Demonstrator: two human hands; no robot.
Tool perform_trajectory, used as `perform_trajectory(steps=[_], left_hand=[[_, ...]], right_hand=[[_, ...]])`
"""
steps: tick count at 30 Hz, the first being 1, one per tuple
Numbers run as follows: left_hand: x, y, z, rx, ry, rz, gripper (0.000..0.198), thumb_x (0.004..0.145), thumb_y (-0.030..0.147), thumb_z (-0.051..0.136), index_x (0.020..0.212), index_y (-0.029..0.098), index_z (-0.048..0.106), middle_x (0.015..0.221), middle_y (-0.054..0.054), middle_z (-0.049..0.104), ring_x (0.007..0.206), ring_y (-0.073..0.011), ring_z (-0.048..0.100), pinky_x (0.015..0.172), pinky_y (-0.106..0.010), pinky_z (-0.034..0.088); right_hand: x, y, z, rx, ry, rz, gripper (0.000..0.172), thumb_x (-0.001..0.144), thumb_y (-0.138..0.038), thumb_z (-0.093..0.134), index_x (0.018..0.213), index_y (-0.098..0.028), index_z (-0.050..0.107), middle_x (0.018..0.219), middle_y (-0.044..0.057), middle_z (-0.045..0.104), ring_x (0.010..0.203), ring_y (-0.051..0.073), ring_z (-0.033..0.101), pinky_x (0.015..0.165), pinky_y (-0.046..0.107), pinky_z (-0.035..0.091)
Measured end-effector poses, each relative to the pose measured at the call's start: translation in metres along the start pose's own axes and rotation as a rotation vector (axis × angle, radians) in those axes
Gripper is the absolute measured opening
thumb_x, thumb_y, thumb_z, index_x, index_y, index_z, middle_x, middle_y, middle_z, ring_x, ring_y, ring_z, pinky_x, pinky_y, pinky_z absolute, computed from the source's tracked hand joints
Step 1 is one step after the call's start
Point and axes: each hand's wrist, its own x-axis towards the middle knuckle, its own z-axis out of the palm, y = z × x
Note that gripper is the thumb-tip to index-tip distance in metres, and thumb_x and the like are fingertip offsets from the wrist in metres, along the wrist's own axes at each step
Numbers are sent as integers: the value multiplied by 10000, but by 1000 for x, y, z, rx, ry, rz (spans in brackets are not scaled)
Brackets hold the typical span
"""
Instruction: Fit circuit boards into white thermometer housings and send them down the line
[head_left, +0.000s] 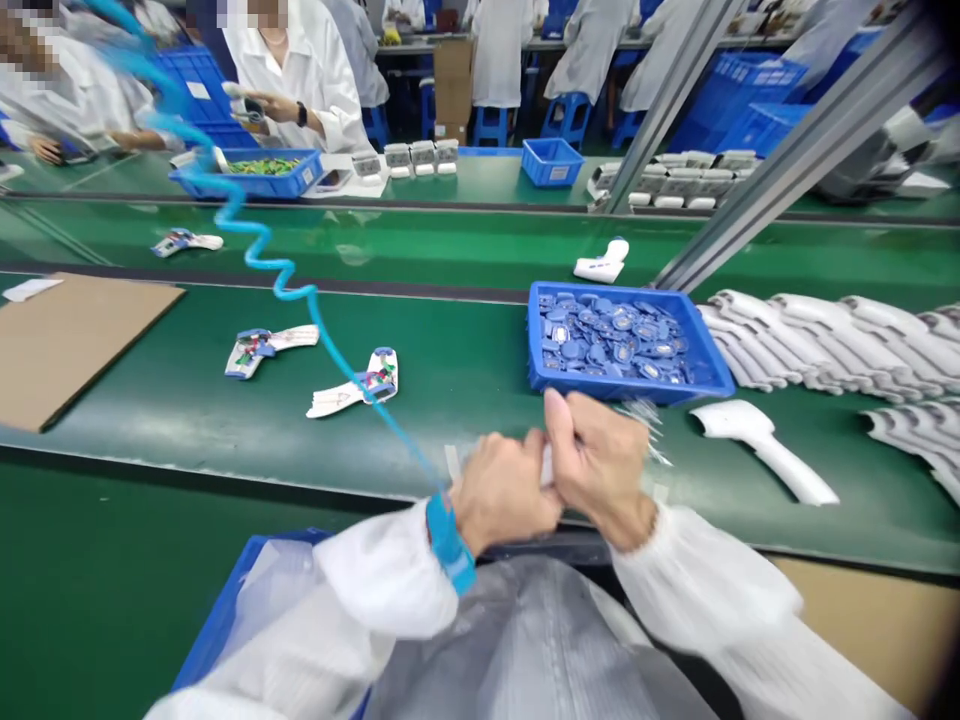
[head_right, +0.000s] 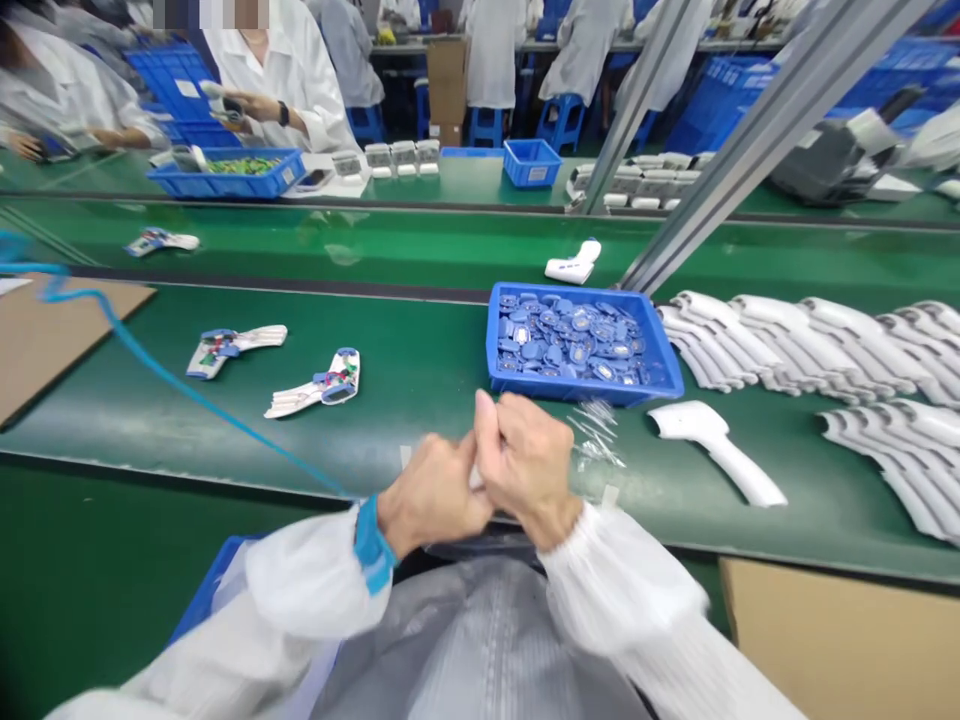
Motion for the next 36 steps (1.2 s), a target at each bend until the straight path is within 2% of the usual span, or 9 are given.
perform_trajectory(steps=[3, 7, 13, 15, 18, 21, 27, 32, 36], left_hand=[[4, -1, -2, 49, 20, -15, 361, 834, 369, 588, 1089, 117, 631, 882, -153, 763, 773, -344, 733, 700, -411, 540], [4, -2, -2, -224, 5, -19, 299, 880, 407, 566, 1060, 178, 633, 921, -77, 769, 761, -260, 729, 642, -314, 513], [4, 4, 3, 17, -9, -36, 244, 829, 306, 568, 979, 139, 663, 829, -134, 756, 735, -308, 724, 649, -356, 501], [5, 4, 4, 37, 38, -42, 257, 832, 315, 585, 1003, 137, 657, 858, -135, 759, 766, -311, 728, 674, -361, 504], [4, 0, 4, -220, 72, -56, 263, 847, 384, 652, 1001, 172, 633, 890, -74, 760, 757, -238, 720, 640, -292, 489], [3, -3, 8, -404, 86, -69, 322, 858, 456, 676, 1013, 184, 601, 891, -48, 749, 726, -205, 705, 595, -266, 467], [10, 10, 24, -62, 167, -95, 272, 843, 343, 620, 1024, 146, 574, 838, -124, 732, 723, -308, 717, 626, -357, 475], [-8, -1, -15, -174, 98, -155, 277, 920, 474, 604, 917, 198, 577, 779, -21, 703, 671, -205, 666, 577, -286, 403], [-24, -29, -56, -44, 126, -181, 249, 889, 384, 695, 1051, 222, 597, 932, 2, 707, 809, -193, 657, 706, -295, 443]], right_hand=[[3, 4, 2, 18, 50, 41, 528, 1012, -265, 461, 496, -198, 366, 487, -36, 380, 464, 75, 342, 514, 288, 248], [6, 7, -3, -60, -72, 129, 535, 1006, -380, 503, 516, -195, 394, 485, -32, 433, 459, 77, 357, 511, 287, 241], [8, 4, 1, -60, -31, -102, 539, 1012, -287, 458, 482, -196, 411, 462, -12, 456, 452, 85, 397, 508, 302, 236], [9, 6, 2, 22, 28, -64, 553, 999, -269, 466, 456, -197, 393, 443, -17, 432, 438, 82, 382, 502, 298, 245], [10, 9, -3, 83, 112, 75, 545, 1003, -259, 487, 463, -190, 449, 445, -28, 444, 432, 76, 403, 503, 279, 276], [9, 12, -7, 71, 44, 191, 508, 1007, -325, 506, 517, -193, 514, 496, -18, 517, 475, 93, 459, 526, 279, 310], [10, 16, 0, 75, -24, 271, 562, 1008, -396, 449, 486, -209, 543, 473, 6, 554, 463, 122, 490, 534, 303, 321], [36, 43, -19, 103, -258, 216, 511, 992, -419, 521, 550, -186, 629, 529, -22, 626, 492, 105, 554, 532, 259, 363], [73, 87, -9, -119, -425, 70, 175, 952, -251, 608, 967, -157, 756, 944, 51, 775, 763, 157, 675, 729, 272, 462]])
